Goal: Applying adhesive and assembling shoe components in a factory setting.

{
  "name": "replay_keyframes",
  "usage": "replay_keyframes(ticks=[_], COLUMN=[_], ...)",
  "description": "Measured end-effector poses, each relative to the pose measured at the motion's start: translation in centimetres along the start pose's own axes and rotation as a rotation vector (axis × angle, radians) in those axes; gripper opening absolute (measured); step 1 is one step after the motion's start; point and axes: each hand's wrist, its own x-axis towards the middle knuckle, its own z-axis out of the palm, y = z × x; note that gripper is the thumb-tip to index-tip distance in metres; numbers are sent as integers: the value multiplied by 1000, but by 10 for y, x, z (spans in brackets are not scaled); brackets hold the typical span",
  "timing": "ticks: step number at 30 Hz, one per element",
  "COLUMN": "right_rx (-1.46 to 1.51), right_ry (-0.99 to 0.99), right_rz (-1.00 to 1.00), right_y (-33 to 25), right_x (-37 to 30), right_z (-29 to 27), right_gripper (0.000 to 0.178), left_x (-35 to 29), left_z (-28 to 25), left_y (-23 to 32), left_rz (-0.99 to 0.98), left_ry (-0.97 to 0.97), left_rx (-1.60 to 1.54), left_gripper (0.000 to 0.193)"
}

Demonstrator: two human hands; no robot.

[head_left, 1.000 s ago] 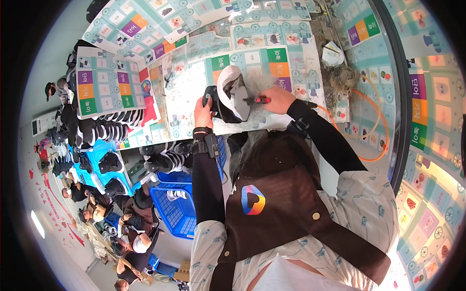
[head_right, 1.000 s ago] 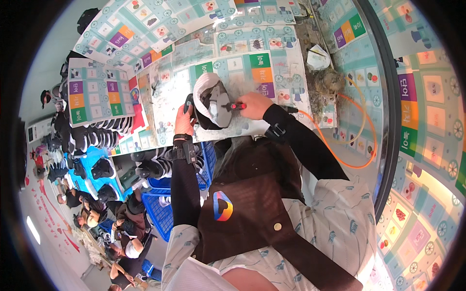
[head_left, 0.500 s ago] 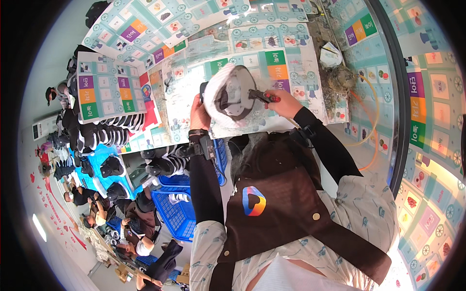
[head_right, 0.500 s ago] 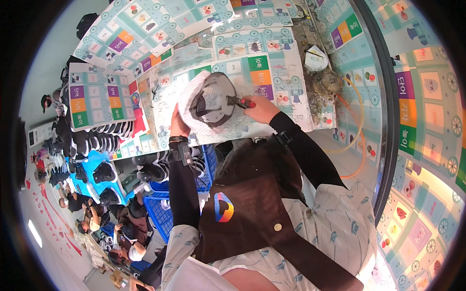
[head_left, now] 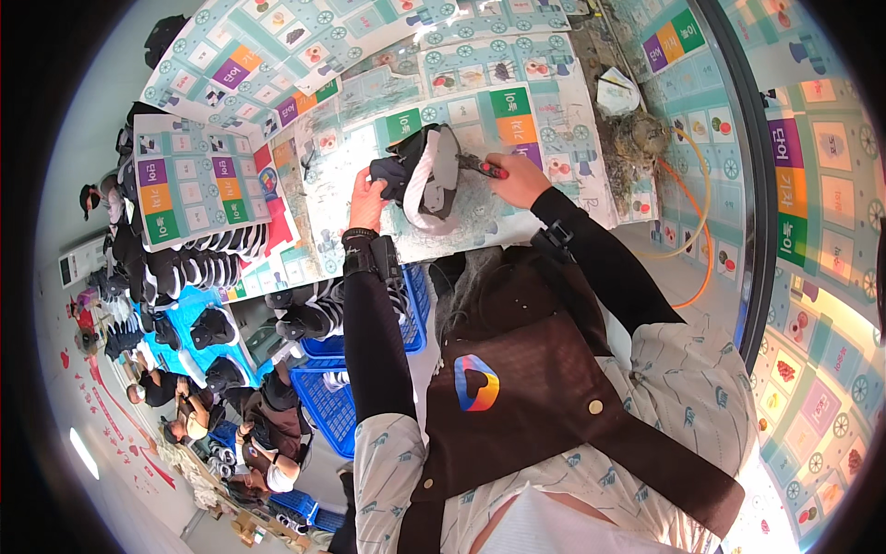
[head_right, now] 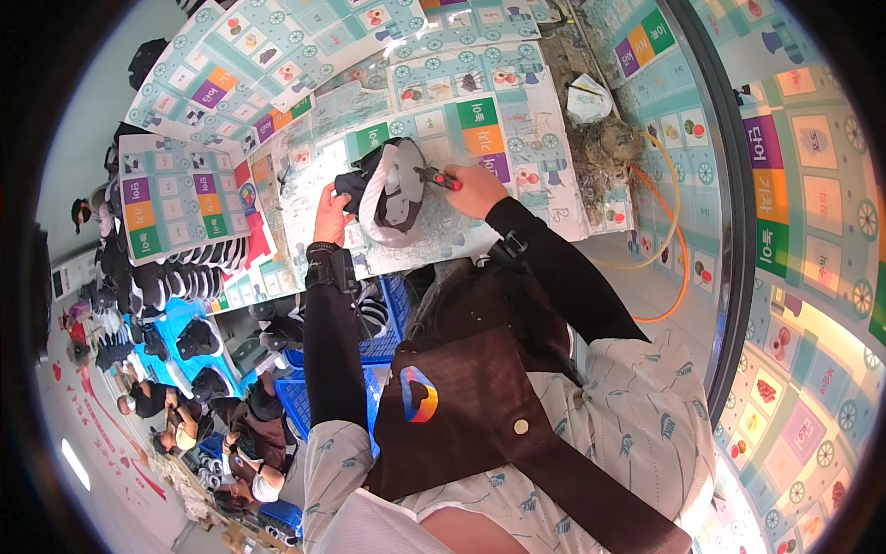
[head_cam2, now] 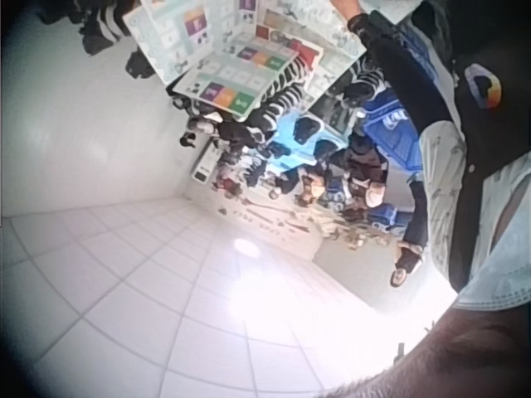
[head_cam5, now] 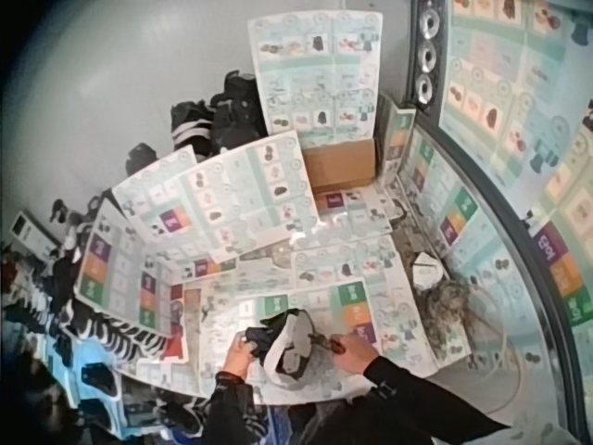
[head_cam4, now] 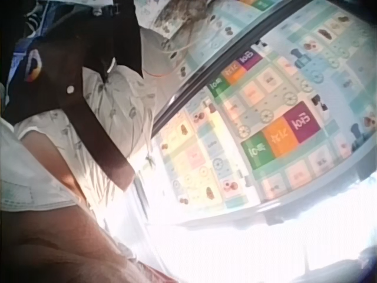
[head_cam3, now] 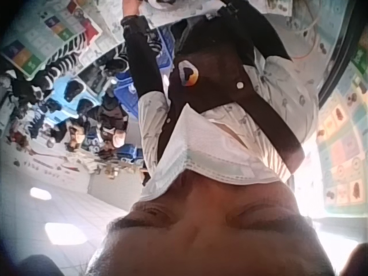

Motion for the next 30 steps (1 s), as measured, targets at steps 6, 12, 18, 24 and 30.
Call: replay_keyframes(ticks=[6, 12, 18, 24, 30], right_rx=[21, 80, 95, 216, 341], right_ry=[-142, -100, 5, -227, -259], right_rz=[-37, -1, 38, 127, 186], right_y=[-3, 8, 16, 2, 12], right_x=[1, -3, -10, -16, -9], right_z=[-1, 4, 13, 9, 19], right_gripper=[31, 37, 42, 45, 24], left_x=[-2, -8, -24, -34, -38], left_z=[-1, -8, -11, -12, -10], left_y=[-3, -17, -37, -44, -49], left_rz=[-6, -6, -9, -12, 1], left_ry=[-35, 0, 28, 24, 27], left_rx=[30, 46, -79, -165, -204], left_gripper=[35, 34, 38, 37, 36])
